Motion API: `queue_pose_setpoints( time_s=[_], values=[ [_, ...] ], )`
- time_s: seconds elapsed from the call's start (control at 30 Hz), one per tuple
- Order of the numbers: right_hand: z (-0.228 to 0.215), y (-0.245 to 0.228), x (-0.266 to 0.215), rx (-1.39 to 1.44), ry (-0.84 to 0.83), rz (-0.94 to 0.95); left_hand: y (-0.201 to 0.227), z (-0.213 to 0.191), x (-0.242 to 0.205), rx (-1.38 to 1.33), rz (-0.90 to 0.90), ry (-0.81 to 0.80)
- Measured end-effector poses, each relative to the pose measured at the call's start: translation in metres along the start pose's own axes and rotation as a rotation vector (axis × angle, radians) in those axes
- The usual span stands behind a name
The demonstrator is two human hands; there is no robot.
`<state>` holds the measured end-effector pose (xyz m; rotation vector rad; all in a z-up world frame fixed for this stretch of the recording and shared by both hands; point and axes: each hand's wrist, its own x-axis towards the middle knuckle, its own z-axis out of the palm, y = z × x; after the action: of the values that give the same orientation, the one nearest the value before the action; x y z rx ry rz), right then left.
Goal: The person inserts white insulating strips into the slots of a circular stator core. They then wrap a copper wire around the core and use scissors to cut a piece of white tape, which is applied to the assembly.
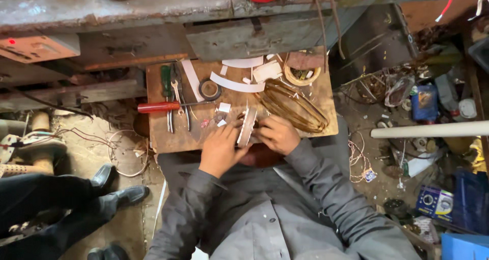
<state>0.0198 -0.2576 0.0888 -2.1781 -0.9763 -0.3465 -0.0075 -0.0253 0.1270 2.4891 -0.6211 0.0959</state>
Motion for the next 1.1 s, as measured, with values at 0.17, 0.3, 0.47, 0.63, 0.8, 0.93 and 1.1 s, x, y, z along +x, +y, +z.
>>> queue_pose_setpoints(
  time_s=[0.17,0.3,0.47,0.63,0.8,0.93,1.1],
  values=[
    [-0.008,-0.011,0.005,0.056,-0.041,0.089,0.001,0.007,0.0,0.071,0.008,0.035],
    [-0.013,-0.018,0.002,0.069,-0.088,0.14,0.004,0.023,-0.006,0.059,-0.054,0.068],
    [-0.004,-0.016,-0.002,0.128,-0.016,0.158,0.012,0.031,-0.014,0.087,-0.058,0.163],
    [0.005,-0.012,-0.002,0.113,0.025,0.185,0.011,0.027,-0.014,0.085,-0.053,0.162],
    [0.004,-0.016,-0.003,0.112,0.008,0.18,0.01,0.023,-0.014,0.08,-0.015,0.209],
    [0.004,-0.014,0.0,0.118,0.02,0.18,0.009,0.019,-0.011,0.064,-0.024,0.177],
    [0.005,-0.012,0.0,0.11,0.019,0.182,0.009,0.017,-0.013,0.047,0.006,0.197]
  ],
)
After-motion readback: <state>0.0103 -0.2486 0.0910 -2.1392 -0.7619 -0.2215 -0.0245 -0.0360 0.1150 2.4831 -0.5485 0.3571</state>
